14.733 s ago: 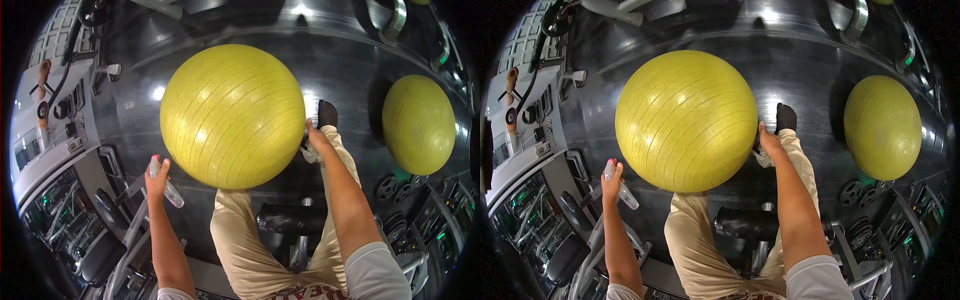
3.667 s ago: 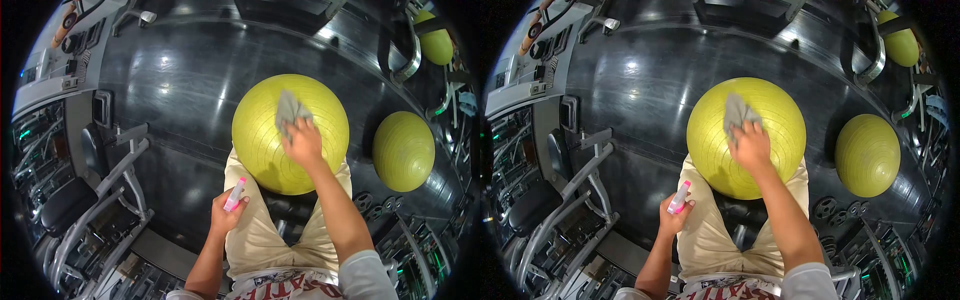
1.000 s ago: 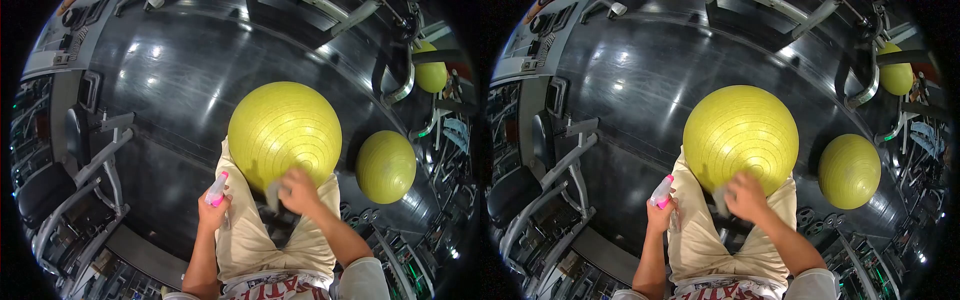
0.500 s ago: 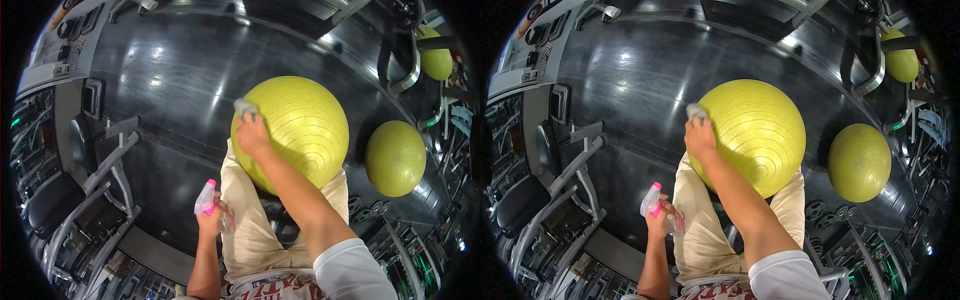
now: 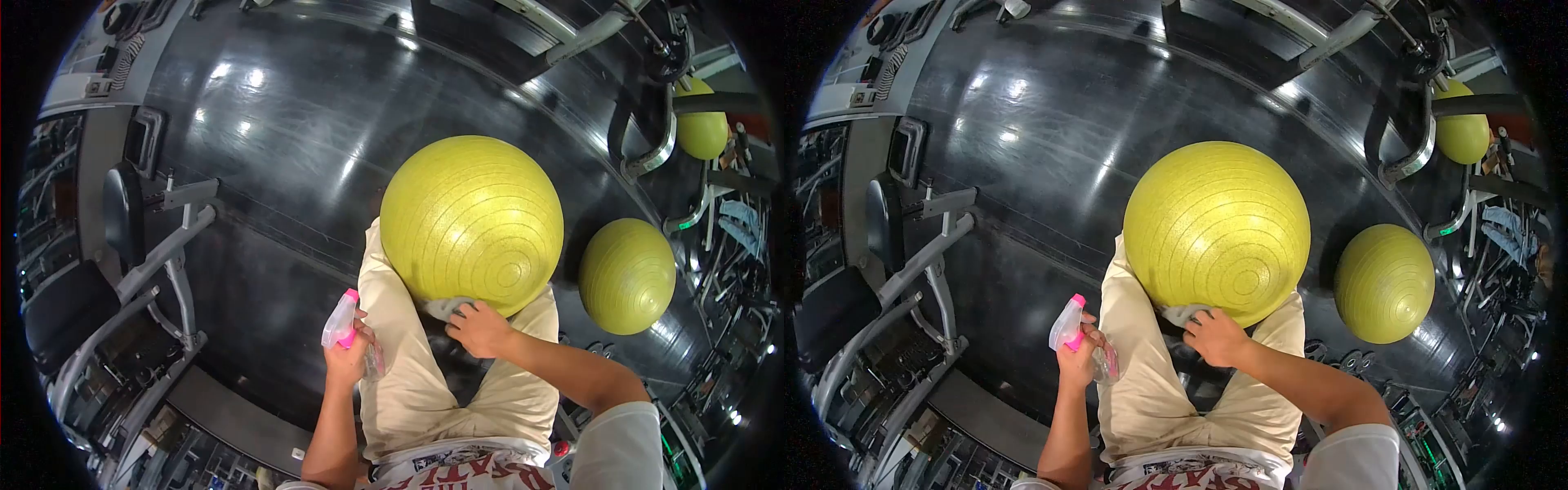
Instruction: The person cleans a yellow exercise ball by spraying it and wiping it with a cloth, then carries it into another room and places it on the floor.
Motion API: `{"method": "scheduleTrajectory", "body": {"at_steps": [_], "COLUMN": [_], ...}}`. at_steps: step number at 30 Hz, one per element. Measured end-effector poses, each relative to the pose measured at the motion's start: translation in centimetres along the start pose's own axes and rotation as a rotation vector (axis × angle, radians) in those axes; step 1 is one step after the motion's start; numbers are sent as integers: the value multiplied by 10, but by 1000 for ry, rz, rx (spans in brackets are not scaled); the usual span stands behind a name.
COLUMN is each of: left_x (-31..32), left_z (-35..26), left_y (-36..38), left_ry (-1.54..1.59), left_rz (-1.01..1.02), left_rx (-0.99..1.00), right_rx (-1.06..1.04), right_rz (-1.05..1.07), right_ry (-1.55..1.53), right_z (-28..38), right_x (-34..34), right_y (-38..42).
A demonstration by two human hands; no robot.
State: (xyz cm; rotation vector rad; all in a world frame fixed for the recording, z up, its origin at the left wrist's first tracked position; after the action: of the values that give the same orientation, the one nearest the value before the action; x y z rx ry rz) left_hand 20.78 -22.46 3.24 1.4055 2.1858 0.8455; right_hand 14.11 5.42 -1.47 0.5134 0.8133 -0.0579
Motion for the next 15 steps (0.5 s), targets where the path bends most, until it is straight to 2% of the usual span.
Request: {"method": "scheduleTrajectory", "body": {"at_steps": [1, 4, 7, 10, 13, 15], "left_x": [2, 4, 9, 16, 21, 23], "left_z": [-4, -8, -10, -7, -10, -10], "left_y": [0, 1, -2, -5, -4, -4], "left_ry": [-3, 9, -64, -164, -245, -267], "left_rz": [2, 4, 25, 26, 12, 7], "left_rx": [5, -32, -27, -18, -42, -23], "right_rx": [8, 175, 358, 694, 859, 784], "right_rz": [44, -225, -581, -600, -383, -500], "right_ry": [-64, -210, -271, -276, -184, -9], "right_z": [1, -27, -80, -138, -141, -114], "right_x": [-16, -67, -129, -144, -115, -85], "right_y": [5, -17, -60, -106, -130, -128]}}
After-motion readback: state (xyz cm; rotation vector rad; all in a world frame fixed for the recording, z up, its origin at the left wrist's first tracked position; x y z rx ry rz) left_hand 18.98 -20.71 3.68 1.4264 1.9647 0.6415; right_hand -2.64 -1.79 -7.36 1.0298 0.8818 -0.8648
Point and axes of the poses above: each hand's wrist, its own y-axis away from the middle knuckle, its own x-axis out of the palm, z = x × y, the point moved 1 cm from there along -y, towards the middle knuckle, and after that the axes turned 3 degrees about -y, right-handed, at the moved point
